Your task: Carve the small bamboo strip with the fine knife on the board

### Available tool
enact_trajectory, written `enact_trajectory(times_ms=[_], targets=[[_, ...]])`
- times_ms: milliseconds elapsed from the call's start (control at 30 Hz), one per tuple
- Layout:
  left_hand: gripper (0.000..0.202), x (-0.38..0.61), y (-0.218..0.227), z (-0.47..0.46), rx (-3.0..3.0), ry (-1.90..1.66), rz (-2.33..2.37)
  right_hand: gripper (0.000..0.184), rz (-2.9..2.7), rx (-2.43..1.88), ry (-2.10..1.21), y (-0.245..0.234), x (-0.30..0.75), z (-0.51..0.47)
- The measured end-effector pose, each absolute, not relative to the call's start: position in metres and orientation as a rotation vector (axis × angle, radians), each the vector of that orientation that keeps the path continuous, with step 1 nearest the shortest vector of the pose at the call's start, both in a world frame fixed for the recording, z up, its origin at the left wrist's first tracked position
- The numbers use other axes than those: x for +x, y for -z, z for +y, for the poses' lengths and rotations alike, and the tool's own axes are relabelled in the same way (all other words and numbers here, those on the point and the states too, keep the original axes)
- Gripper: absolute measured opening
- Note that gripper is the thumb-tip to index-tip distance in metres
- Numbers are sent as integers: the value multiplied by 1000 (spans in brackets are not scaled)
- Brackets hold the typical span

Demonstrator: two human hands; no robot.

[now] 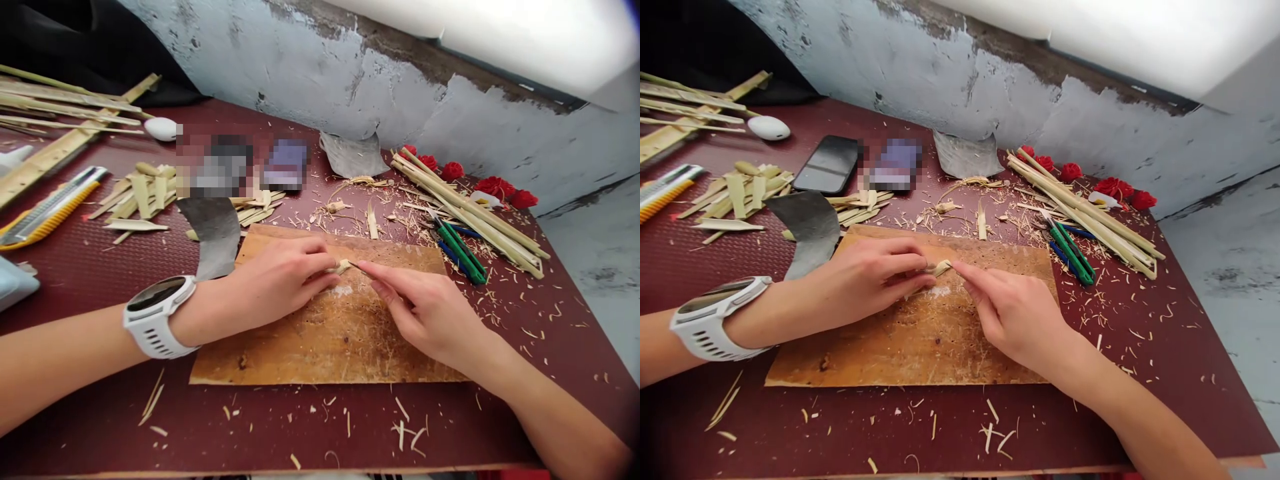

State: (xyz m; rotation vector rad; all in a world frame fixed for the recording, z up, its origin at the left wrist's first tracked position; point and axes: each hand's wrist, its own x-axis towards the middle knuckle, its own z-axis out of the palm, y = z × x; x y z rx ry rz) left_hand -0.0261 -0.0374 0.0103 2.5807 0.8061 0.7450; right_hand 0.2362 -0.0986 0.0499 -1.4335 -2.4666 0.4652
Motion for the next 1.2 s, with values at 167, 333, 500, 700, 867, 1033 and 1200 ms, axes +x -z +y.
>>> enact_trajectory(times_ms=[167, 333, 500, 700, 867, 1033, 1200], targets=[[23, -28, -12, -34, 2566, -697, 742, 49, -2525, -1480, -398, -47, 240, -96], [33, -30, -10, -29, 2660, -587, 712, 50, -2623, -1426, -387, -47, 241, -96], [37, -31, -9, -30, 2623, -588, 694, 46, -2684, -1360, -398, -46, 240, -97], [38, -31, -9, -29, 2617, -585, 692, 46, -2713, -1331, -357, -45, 239, -97], [36, -31, -9, -29, 2619, -575, 698, 51, -2782, -1294, -319, -42, 242, -92], [35, -31, -7, -30, 2618, -580, 702, 53, -2759, -1292, -475, -43, 244, -90], [37, -32, -8, -30, 2608, -572, 695, 54, -2779, -1355, -459, -44, 242, -93]])
